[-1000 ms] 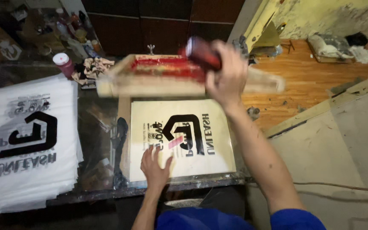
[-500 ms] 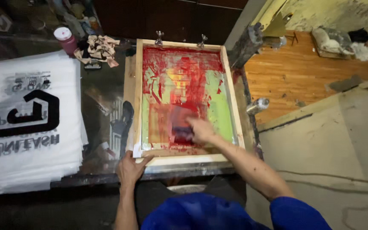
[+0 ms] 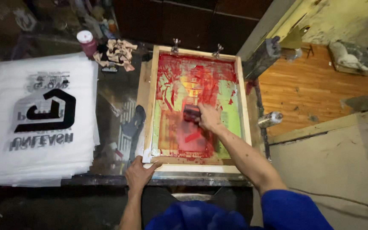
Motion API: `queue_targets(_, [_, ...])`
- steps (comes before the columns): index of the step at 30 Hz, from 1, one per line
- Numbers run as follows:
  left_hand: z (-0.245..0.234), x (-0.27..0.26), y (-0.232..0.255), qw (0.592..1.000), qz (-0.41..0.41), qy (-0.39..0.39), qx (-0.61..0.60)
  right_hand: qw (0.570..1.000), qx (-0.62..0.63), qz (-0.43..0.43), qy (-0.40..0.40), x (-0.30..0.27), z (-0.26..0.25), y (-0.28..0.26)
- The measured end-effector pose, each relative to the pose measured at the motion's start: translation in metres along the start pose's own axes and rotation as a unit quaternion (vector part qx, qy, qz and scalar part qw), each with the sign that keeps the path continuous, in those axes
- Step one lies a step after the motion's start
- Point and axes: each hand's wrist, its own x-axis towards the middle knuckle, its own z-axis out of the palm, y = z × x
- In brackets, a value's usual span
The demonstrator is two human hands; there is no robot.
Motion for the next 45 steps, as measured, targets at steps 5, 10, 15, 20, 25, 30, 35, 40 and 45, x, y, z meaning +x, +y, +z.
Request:
queue_targets(5, [-0.001, -0.002, 0.002, 0.995, -0.059, -0.014, -0.086, 1.0, -0.024, 0.008, -0.002, -0.114, 0.016, -0.002])
queue_targets(10, [0.008, 0.005, 0.036, 0.974, -0.186, 0.005, -0.132, 0.967, 0.02, -0.042, 0.25, -0.185, -0.007, 0.001])
queue_targets(15, [0.022, 0.054, 0.064, 0.879, 0.193, 0.098, -0.425, 0.865, -0.005, -0.084, 0.495, -0.126, -0.12, 0.0])
queue_targets(20, [0.043, 0.103, 0.065, 0.992, 0.083, 0.046, 0.086, 0.865, 0.038, -0.083, 0.494, -0.059, -0.234, 0.002])
queue_targets(25, [0.053, 0.117, 0.045, 0.977, 0.074, 0.03, 0.199, 0.894, 0.046, -0.085, 0.437, -0.005, -0.306, 0.03])
queue_targets(30, [-0.028, 0.165, 0.001, 0.926, 0.146, 0.115, 0.329, 0.888, 0.042, -0.147, 0.434, 0.028, -0.359, 0.025])
queue_targets(35, [-0.182, 0.229, -0.036, 0.899, -0.032, 0.172, 0.401, 0.88, 0.014, -0.144, 0.452, 0.04, -0.358, 0.044])
queue_targets(40, [-0.187, 0.19, 0.019, 0.947, -0.01, 0.259, 0.19, 0.886, 0.0, -0.119, 0.449, 0.042, -0.36, 0.047])
queue_targets(45, [-0.005, 0.04, 0.074, 0.977, 0.143, 0.092, -0.126, 0.885, 0.008, -0.184, 0.428, 0.052, -0.365, 0.057])
